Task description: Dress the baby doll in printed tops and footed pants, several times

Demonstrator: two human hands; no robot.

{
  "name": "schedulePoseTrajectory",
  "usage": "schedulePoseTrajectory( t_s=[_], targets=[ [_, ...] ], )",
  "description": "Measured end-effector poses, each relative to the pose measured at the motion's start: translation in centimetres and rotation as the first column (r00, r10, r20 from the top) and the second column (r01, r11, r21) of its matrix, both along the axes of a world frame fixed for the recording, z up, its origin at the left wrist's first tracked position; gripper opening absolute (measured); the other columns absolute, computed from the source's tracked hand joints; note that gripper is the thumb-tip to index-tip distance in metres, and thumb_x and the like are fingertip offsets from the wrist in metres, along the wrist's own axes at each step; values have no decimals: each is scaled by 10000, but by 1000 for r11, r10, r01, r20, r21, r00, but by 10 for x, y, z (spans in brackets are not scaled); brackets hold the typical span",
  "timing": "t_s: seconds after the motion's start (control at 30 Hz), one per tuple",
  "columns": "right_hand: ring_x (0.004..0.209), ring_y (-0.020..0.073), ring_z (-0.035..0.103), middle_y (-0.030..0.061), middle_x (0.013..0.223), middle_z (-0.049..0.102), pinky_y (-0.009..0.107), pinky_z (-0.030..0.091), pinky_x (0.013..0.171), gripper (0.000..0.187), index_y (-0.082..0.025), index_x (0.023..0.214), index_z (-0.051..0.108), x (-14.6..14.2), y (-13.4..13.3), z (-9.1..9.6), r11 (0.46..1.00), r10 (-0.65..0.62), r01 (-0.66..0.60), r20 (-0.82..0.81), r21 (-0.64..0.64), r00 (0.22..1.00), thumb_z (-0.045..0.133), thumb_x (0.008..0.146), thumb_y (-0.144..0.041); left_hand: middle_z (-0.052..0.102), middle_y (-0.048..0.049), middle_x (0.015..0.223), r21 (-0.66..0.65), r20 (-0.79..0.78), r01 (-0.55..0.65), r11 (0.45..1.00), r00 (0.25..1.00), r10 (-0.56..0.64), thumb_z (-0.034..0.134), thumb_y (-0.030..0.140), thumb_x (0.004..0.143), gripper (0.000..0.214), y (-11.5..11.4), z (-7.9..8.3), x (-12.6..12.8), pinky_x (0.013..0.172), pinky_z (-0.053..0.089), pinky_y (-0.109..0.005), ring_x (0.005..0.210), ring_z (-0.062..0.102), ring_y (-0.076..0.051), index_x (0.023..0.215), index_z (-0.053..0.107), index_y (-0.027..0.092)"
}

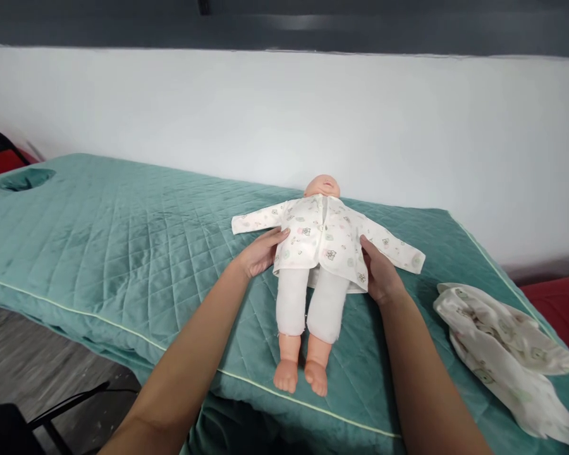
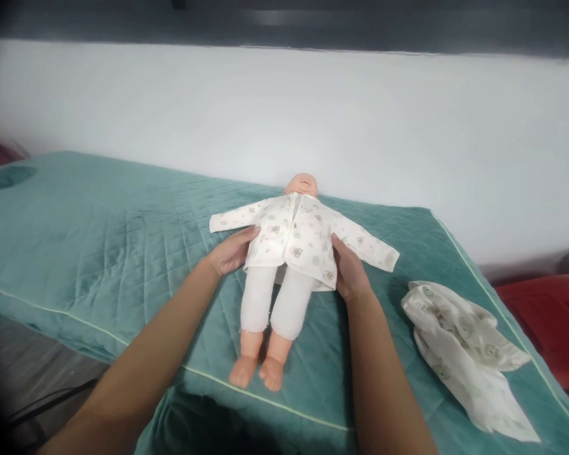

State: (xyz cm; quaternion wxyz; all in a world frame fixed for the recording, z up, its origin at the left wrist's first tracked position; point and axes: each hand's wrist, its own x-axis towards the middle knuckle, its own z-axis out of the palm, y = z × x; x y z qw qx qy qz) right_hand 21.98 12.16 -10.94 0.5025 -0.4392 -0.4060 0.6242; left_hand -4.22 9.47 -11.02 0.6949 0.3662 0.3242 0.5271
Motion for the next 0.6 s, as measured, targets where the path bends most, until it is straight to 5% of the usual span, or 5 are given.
schedulePoseTrajectory(
  t_s=[0.17,0.43,0.53,0.6],
  targets=[
    [1036,290,760,98,1085,795,450,645,928,369,-198,1142,697,-2,1,-3,1000,12,-12,1,7,1000,653,905,-478,735,-155,1258,1,-4,-18,1000,1000,18,770,314,848,499,-1,1,1,1122,495,-444,1184,690,-293,1304,670,138],
    [1152,271,722,81,1275,741,467,606,990,543,-221,1283,664,0,18,-5,992,126,-126,-60,7,990,458,983,-624,714,-154,1303,-4,6,-9,1000,1000,9,775,258,831,465,12,-1,7,1142,483,-443,1202,684,-286,1270,676,143],
    [1058,254,756,79,1183,776,415,622,939,560,-213,1258,694,-3,32,-5,975,128,-158,186,159,974,405,1007,-622,726,-149,1281,2,32,0,1000,999,0,766,224,829,467,21,-4,8,1139,489,-443,1186,693,-282,1278,670,137],
    [965,246,773,104,1042,804,358,625,880,593,-161,1187,736,-5,42,-7,926,-21,-137,408,353,913,376,1027,-604,732,-148,1267,8,55,-10,1000,998,10,755,209,834,472,27,-5,10,1134,493,-449,1176,697,-282,1290,661,134]
  ],
)
